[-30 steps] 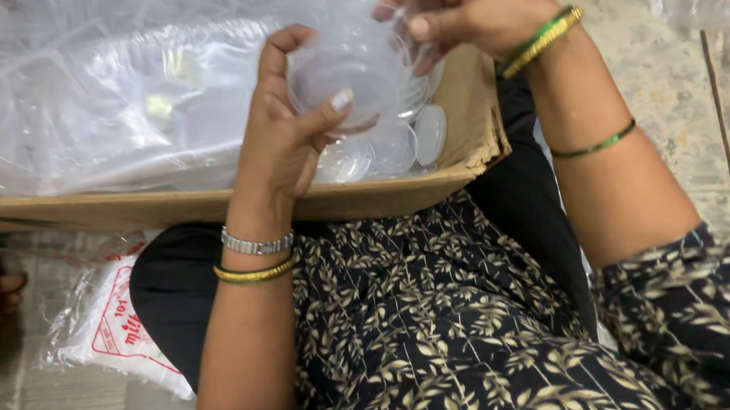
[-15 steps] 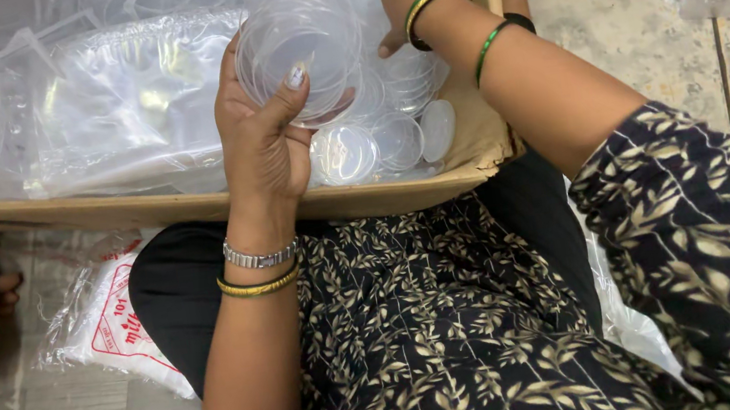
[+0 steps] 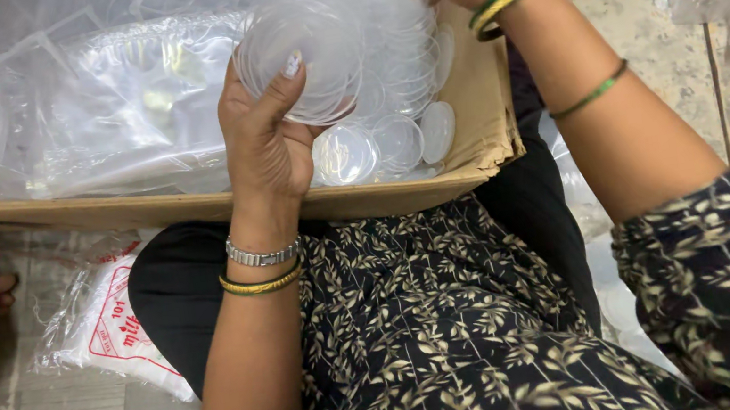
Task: The person sits on the floor in front of a cardboard box filled with clear plastic containers and lids. They take containers and lids from the box, nest them together into stacks by hand, and set completed stacks on the floor beside the box.
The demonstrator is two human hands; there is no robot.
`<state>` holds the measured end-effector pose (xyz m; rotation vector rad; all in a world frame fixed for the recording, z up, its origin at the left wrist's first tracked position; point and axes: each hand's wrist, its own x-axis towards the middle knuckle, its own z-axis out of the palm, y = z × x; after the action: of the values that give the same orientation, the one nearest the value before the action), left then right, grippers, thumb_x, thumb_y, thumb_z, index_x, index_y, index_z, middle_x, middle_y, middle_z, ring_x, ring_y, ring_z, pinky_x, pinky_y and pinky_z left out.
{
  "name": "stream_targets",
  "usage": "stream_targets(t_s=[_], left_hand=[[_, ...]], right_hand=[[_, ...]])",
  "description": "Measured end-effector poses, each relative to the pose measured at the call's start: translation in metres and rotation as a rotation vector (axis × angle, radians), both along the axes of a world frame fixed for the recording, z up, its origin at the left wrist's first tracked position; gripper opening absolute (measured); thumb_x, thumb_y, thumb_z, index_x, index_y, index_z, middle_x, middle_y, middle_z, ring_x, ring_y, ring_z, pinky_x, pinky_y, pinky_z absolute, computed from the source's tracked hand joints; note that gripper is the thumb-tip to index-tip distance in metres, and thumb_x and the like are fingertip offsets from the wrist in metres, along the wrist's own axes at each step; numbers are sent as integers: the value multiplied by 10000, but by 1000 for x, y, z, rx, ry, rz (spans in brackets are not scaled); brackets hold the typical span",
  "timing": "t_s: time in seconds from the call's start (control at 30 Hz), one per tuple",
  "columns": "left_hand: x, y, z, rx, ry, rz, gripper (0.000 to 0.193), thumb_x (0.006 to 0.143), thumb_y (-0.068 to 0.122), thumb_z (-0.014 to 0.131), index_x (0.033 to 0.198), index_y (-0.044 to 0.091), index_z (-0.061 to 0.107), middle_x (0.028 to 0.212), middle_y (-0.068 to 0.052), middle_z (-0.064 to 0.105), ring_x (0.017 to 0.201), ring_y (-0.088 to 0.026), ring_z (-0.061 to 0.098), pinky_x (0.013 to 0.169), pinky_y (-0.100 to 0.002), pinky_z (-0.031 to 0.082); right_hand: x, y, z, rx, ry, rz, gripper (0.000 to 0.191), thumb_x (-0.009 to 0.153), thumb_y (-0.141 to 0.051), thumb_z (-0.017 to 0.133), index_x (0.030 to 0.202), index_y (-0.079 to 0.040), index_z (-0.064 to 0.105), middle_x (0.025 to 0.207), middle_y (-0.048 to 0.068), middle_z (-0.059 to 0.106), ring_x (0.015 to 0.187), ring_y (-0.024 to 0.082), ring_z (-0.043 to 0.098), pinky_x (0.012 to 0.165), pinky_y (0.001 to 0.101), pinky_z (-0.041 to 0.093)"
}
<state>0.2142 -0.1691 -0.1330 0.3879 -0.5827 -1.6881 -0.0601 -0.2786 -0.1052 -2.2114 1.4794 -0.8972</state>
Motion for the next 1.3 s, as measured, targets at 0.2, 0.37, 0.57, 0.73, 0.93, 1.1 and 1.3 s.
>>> stream_targets(t_s=[0.2, 0.37, 0.57, 0.73, 0.93, 1.1, 1.3], left_hand=[[-2, 5, 7, -21, -33, -82, 617, 927, -12, 715, 1458, 20, 401, 1337, -201, 608, 1180, -369, 695, 900, -567, 667], [-4, 3, 6, -62, -62, -104, 605, 939, -40, 696, 1463, 10, 399, 1344, -206, 598, 1198, -374, 679, 937, -591, 652], [-1, 5, -1, -76, 3, 17, 540, 984, -59, 678, 1455, -15, 417, 1356, -221, 594, 1227, -375, 671, 1001, -609, 639], [4, 13, -5, -133, 114, 38, 558, 1013, -58, 684, 1497, 25, 418, 1341, -164, 594, 1265, -293, 624, 1093, -508, 575], [11, 18, -16, -188, 145, 45, 485, 1047, -26, 707, 1455, -13, 444, 1339, -151, 609, 1282, -255, 611, 1175, -433, 505], [14, 22, -25, -216, 135, 116, 498, 1028, 29, 742, 1442, -32, 472, 1337, -161, 621, 1293, -278, 610, 1176, -431, 451], [16, 23, -30, -235, 138, 164, 551, 1005, 60, 764, 1454, -32, 459, 1339, -149, 628, 1284, -277, 598, 1178, -423, 446]], right_hand=[[23, 47, 37, 469, -469, 368, 203, 1029, -152, 649, 1143, 3, 713, 912, 59, 744, 783, 155, 726, 721, 282, 611], [31, 20, 0, -32, -179, 562, 326, 1087, -180, 485, 1249, 5, 699, 1063, 114, 723, 908, 190, 674, 816, 331, 550], [70, -52, -51, -5, 309, 251, 321, 926, -403, 703, 964, -88, 754, 837, 148, 719, 750, 347, 691, 701, 463, 564], [83, -11, -71, -251, 296, 165, 450, 718, -427, 800, 974, -59, 765, 915, 242, 726, 751, 447, 678, 642, 510, 558], [97, 12, -40, 114, 271, 301, 378, 911, -468, 746, 1031, -109, 761, 988, 182, 751, 914, 388, 704, 809, 452, 562], [110, 71, -47, 21, -235, 566, 469, 900, -376, 773, 1242, -67, 688, 1191, 166, 744, 1111, 322, 750, 990, 391, 578], [134, 61, -68, -140, -3, 435, 391, 978, -309, 747, 1274, -59, 692, 1248, 206, 711, 1161, 375, 664, 989, 427, 543]])
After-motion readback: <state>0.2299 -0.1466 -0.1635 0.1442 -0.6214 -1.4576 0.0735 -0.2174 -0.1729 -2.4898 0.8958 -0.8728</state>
